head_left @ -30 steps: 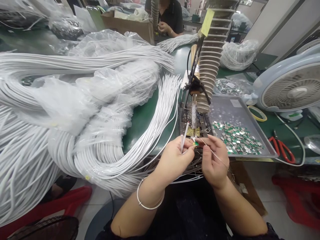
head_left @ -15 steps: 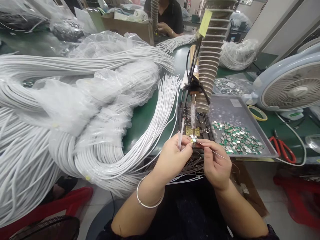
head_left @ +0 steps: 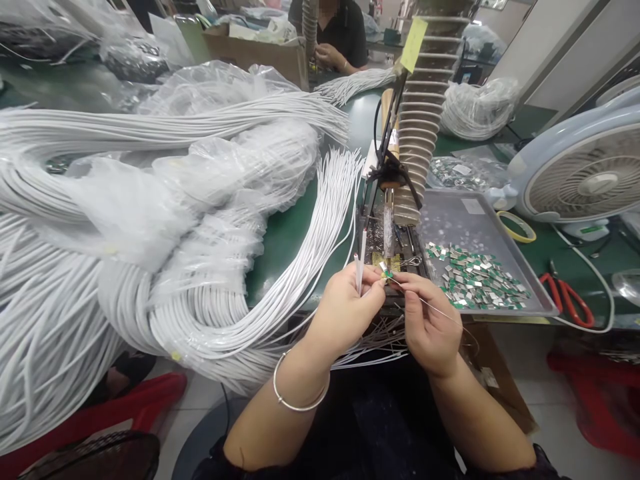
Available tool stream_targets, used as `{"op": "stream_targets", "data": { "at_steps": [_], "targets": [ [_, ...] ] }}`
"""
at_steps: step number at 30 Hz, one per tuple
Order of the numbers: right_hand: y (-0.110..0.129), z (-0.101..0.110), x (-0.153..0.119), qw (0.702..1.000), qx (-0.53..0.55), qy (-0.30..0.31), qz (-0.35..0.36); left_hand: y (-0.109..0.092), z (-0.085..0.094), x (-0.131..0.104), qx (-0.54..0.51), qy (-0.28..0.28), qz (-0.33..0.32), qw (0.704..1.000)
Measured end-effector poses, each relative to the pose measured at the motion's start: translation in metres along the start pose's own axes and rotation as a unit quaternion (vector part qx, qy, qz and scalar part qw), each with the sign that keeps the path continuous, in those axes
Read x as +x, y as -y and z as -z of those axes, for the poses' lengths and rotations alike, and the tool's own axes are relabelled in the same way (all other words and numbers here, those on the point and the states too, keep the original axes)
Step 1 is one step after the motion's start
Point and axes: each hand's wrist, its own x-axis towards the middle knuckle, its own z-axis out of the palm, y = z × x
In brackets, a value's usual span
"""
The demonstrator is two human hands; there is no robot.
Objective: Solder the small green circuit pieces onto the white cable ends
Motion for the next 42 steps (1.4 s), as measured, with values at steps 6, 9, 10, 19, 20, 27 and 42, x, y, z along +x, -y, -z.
{"op": "stream_targets", "data": {
  "at_steps": [6,9,10,19,20,27,42],
  "targets": [
    [0.000,-0.001,0.003,1.000,0.005,-0.003,0.004,-0.003,0.000,0.000,-0.002,-0.004,0.000,1.000],
    [-0.001,-0.002,0.004,1.000,0.006,-0.002,0.002,-0.003,0.000,0.000,-0.009,-0.005,-0.003,1.000],
    [-0.001,-0.002,0.004,1.000,0.007,-0.002,0.002,-0.003,0.000,0.000,-0.011,-0.005,-0.006,1.000],
    [0.002,-0.002,0.006,1.000,0.006,-0.007,0.006,-0.004,0.001,0.000,-0.028,-0.003,-0.018,0.999],
    [0.002,-0.002,0.006,1.000,0.004,-0.007,0.006,-0.004,0.001,0.000,-0.029,-0.004,-0.019,0.999],
    [0.002,-0.002,0.005,1.000,0.009,-0.008,0.005,-0.005,0.001,-0.001,-0.033,-0.006,-0.017,0.999],
    [0.002,-0.001,0.001,1.000,-0.003,0.013,-0.002,0.006,0.000,-0.003,-0.027,0.000,-0.004,1.000]
  ]
}}
